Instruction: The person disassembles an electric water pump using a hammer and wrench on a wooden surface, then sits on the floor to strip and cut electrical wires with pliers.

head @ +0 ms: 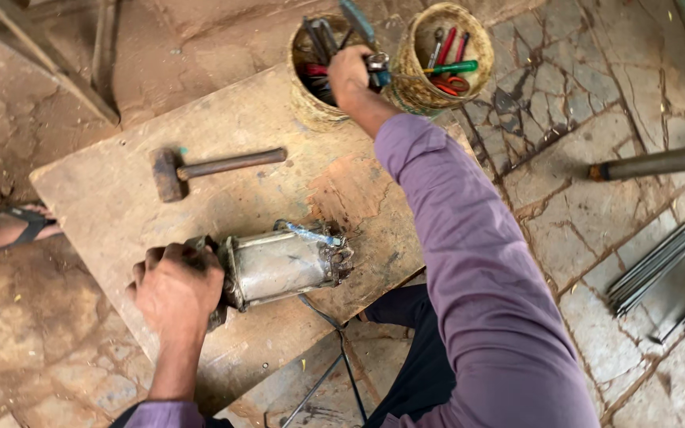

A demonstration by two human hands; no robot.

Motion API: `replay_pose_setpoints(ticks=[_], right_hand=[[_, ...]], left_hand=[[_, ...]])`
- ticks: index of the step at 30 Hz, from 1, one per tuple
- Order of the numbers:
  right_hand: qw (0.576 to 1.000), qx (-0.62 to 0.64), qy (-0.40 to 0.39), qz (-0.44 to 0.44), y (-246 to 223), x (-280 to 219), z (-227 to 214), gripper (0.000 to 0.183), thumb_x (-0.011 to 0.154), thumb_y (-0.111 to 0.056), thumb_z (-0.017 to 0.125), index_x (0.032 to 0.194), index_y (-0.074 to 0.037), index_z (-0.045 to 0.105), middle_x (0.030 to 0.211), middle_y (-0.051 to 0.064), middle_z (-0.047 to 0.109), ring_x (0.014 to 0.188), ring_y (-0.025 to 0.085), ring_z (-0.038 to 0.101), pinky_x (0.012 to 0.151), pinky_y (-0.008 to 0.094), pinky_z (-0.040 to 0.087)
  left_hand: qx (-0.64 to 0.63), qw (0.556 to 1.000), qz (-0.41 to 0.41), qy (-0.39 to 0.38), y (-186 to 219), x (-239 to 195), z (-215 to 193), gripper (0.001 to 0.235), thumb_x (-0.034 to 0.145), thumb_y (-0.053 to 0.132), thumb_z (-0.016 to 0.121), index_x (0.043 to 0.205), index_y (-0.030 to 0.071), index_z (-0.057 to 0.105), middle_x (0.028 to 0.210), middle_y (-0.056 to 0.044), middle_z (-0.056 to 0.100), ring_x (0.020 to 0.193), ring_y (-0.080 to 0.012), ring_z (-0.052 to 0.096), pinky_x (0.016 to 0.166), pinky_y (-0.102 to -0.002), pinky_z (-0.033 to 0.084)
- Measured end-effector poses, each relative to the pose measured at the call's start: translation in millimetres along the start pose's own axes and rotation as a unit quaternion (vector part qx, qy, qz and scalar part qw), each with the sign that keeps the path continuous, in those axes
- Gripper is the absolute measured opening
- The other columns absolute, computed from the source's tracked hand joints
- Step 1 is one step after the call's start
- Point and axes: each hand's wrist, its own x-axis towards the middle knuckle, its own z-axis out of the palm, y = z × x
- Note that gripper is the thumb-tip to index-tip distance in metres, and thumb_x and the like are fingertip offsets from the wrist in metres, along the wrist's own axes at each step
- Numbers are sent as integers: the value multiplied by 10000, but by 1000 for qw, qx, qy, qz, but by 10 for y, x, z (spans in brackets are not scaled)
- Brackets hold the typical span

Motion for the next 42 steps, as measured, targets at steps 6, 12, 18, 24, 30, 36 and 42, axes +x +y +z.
replay_pose_setpoints(ticks=[6, 12, 18, 24, 30, 36, 42], right_hand=[[998, 47, -17, -25, 614, -119, -231, 334, 852, -174, 698, 1156, -44, 741, 1053, 142, 729, 919, 330, 704, 735, 535, 566], [964, 236, -116, -33, 1631, -537, -503, 364, 800, -156, 683, 1143, -41, 720, 960, 128, 700, 812, 292, 683, 684, 495, 564], [925, 347, -157, -19, 2143, -1025, -721, 397, 747, -139, 668, 1130, -37, 698, 868, 114, 671, 705, 254, 662, 634, 456, 562], [860, 510, 15, -5, 1695, -1667, -1051, 432, 695, -121, 654, 1118, -34, 676, 775, 100, 642, 599, 215, 641, 584, 416, 561], [825, 545, 53, 138, 860, -2744, -592, 474, 710, -257, 754, 1131, -48, 687, 847, 193, 699, 724, 360, 687, 664, 490, 586], [799, 535, -11, 274, 347, -3186, 461, 498, 682, -217, 699, 1168, -109, 713, 916, 259, 727, 877, 440, 709, 795, 518, 567], [781, 552, -52, 288, 80, -2787, 1406, 487, 694, -207, 707, 1157, -56, 686, 903, 223, 733, 841, 399, 735, 765, 498, 589]], left_hand=[[8, 999, -8, -44, -17, 78, -29, 391, 862, 377, 689, 1075, 68, 798, 1120, -212, 719, 1061, -403, 643, 910, -565, 463], [6, 999, 1, -39, 16, 77, -59, 362, 829, 361, 701, 1043, 88, 805, 1094, -197, 723, 1082, -394, 637, 925, -577, 451], [2, 998, -9, -62, 15, 102, -65, 323, 741, 280, 729, 999, 103, 813, 1075, -177, 725, 1075, -364, 635, 911, -549, 457], [-2, 998, -11, -65, -34, 111, 9, 310, 751, 260, 733, 999, 90, 809, 1052, -172, 730, 1059, -355, 634, 900, -530, 460], [9, 1000, 22, -1, -110, 128, 83, 319, 927, 392, 711, 949, 91, 814, 1013, -188, 746, 957, -379, 667, 826, -531, 486], [56, 996, 54, 45, -163, 93, 168, 314, 889, 418, 738, 910, 113, 814, 984, -162, 764, 934, -385, 681, 822, -505, 499], [80, 996, 26, 6, -210, 112, 190, 324, 871, 427, 756, 928, 116, 820, 1014, -149, 771, 965, -366, 673, 850, -494, 485]])
